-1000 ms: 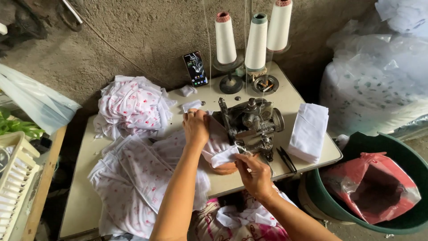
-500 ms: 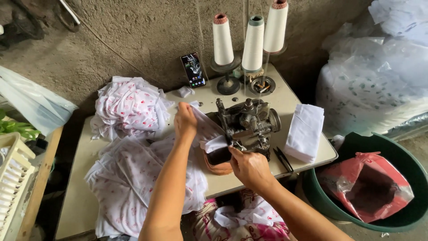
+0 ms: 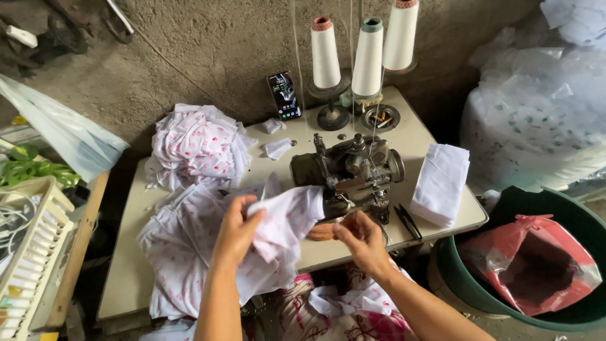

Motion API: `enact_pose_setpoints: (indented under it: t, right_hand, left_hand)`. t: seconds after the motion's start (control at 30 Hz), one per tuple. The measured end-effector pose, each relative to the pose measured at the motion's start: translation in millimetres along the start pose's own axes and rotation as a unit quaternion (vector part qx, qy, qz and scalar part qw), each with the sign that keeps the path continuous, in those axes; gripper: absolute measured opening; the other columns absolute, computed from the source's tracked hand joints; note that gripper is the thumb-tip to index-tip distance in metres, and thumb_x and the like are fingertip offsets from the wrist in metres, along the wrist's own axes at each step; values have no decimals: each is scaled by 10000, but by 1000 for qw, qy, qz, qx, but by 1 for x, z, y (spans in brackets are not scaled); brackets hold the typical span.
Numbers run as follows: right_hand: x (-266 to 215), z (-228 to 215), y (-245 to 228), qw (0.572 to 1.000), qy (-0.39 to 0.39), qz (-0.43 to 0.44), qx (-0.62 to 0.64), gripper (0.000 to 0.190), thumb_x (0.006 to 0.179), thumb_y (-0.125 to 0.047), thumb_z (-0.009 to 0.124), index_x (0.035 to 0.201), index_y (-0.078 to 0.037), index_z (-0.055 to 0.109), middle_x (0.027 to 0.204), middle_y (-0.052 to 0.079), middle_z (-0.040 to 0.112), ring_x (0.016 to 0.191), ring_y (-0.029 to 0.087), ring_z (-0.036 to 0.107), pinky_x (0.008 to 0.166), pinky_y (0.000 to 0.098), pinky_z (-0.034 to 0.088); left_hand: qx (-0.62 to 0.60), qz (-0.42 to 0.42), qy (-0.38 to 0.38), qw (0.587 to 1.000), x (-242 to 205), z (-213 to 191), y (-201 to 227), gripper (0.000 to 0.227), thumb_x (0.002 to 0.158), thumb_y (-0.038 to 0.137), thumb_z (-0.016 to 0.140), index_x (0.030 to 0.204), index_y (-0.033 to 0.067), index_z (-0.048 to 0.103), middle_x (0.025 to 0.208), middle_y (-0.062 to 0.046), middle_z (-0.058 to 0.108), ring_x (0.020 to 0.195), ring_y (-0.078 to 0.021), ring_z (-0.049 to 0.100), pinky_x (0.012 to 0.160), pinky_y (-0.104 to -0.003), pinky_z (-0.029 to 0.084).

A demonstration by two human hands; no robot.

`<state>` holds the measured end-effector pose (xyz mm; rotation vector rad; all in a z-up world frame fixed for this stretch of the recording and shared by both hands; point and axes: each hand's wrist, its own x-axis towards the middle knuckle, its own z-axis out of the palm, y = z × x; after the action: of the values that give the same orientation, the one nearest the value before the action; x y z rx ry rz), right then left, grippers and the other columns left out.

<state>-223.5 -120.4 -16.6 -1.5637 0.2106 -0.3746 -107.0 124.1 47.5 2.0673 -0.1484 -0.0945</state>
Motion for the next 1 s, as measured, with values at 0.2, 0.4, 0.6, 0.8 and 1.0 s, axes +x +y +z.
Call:
enact_pose_setpoints:
  t: [0.2,0.4,0.6,0.8,1.0]
  right_hand:
    - [11,5,27,921,-42,220,318,202,883,-274,707,918,-86,641,847,89,721,701,251,684,558,406,588]
    - [21,-16,21,919,87,262,284,42,832,-71,695,842,-100,666,672,45,664,546,195,621,466,314,479]
    - [55,-26,29,937,101,220,254,107,881,-110,729,879,-6,752,618,95,676,530,186,648,484,325,550]
    - [32,-72,20,958,-190,134,169,147,916,-89,658,896,57,662,733,131,690,654,246,688,567,355,605]
    - [40,-114,-11,856,-479,-90,173,90,913,-110,715,889,-26,734,789,72,694,666,164,621,577,274,503]
  left_hand:
    - [-149,-143,-199,958,-84,32,0,771,731,226,737,1444,188,446,1393,-75,614,1189,-221,629,998,-355,535]
    - [-164,-137,-345,914,-115,114,-29,276,843,175,739,1091,55,727,1034,-56,784,844,-127,724,733,-249,591]
    - [-129,-111,-302,938,-124,113,1,204,836,161,793,996,54,726,934,-26,795,858,-65,731,769,-199,592]
    - [259,94,-48,960,-131,121,-141,135,795,217,733,930,211,740,790,-111,746,734,-361,691,698,-473,524]
    - [325,52,155,931,-148,71,-208,294,559,239,828,846,216,768,1212,-88,600,1083,-362,568,900,-471,497]
